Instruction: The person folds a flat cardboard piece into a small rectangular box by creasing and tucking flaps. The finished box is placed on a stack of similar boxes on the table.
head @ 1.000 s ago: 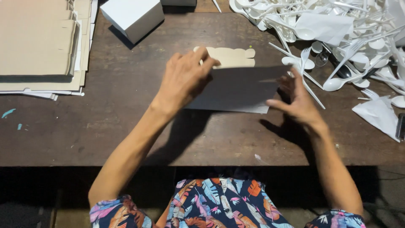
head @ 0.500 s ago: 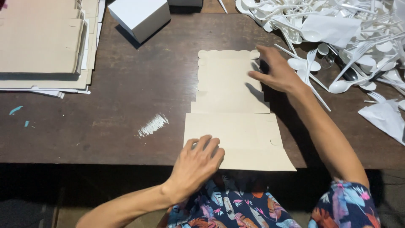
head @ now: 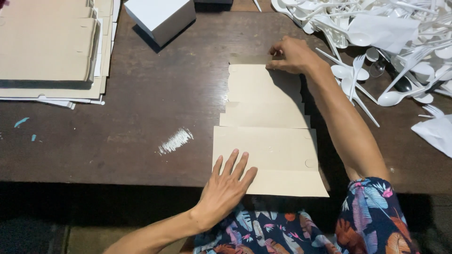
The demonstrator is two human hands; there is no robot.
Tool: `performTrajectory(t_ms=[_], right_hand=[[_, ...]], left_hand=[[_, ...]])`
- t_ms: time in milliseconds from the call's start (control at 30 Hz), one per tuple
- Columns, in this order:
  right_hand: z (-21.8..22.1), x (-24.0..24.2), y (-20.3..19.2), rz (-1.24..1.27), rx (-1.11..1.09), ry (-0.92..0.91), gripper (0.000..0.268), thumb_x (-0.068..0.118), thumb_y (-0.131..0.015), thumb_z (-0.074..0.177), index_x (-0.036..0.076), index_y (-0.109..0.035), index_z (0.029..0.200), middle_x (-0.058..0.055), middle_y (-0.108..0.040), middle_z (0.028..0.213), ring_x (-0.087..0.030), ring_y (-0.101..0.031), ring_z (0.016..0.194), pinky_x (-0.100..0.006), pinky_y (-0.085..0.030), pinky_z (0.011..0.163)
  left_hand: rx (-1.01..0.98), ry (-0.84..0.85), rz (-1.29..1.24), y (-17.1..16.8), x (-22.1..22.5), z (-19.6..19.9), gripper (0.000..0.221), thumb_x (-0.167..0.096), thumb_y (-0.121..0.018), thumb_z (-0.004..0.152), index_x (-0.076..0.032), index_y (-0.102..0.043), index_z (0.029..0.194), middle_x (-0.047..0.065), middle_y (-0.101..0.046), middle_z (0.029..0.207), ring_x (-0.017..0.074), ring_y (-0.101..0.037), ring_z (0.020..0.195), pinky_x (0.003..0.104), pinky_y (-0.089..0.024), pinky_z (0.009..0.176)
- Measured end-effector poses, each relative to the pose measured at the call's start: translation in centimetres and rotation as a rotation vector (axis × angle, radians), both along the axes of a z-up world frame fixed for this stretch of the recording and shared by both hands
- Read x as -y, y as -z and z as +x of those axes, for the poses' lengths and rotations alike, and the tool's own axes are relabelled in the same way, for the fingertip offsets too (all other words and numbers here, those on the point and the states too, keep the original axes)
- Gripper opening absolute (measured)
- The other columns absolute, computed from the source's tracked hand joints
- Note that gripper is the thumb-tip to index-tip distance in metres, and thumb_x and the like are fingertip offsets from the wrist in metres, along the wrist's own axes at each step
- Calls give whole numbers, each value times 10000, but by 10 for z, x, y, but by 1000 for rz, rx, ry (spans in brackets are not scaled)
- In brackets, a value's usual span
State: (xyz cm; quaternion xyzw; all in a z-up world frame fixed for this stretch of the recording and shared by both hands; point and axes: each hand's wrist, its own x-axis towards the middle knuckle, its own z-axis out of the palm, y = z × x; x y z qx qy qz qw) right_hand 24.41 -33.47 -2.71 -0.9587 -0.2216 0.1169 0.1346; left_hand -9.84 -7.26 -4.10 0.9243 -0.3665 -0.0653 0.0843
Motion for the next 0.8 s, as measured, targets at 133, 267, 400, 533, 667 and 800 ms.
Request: performTrajectory(t_ms=[133,267,400,533,667,800], right_hand=[[-16,3,-41,83,30,-61,244,245,-710,962,41,-624,858,-107,-577,775,-307,-529,705,-415,-361,654],[-51,8,-97,90,160,-62,250,241,-652,1023,20,-644,1141,-207,-662,1082,-389,-612,971,-486,-435,773],[-106,12,-143,149,220,-176,145,86,-675,1023,28,-601,1133,-153,-757,1100,-290,-727,1040,-446,-548,835],[-175,11,-158,24,196,-246,273,119,-706,967,101,-573,1204,-90,-772,1047,-213,-778,747,-325,-618,622],[-229,9,-133,68,-29,-235,432,10,-709,799,190,-638,1185,16,-807,1012,-173,-774,735,-365,-642,696],[-263,13,-72,84,43,-436,338,273,-604,954,171,-622,1276,-63,-696,1212,-268,-680,994,-444,-507,826]], left_hand=[[28,3,33,4,3,7,765,123,-560,787,-108,-369,1491,306,-252,1612,522,-196,1492,676,-229,1137],[25,-36,-10,5,10,24,643,38,-564,828,-103,-417,1438,308,-304,1588,528,-243,1476,698,-275,1110],[14,-67,35,6,18,51,534,21,-490,912,-91,-428,1430,310,-299,1592,531,-252,1470,706,-295,1104],[144,-126,-54,13,19,68,450,-53,-562,907,-132,-524,1349,170,-644,1231,397,-628,1106,612,-402,1075],[97,39,-18,3,3,65,349,-395,-522,950,-134,-754,957,130,-660,1019,409,-426,1159,681,-158,1196],[-164,246,-283,-62,-25,41,754,-683,-419,909,49,-594,963,365,-346,1519,563,-161,1494,703,-67,1201]])
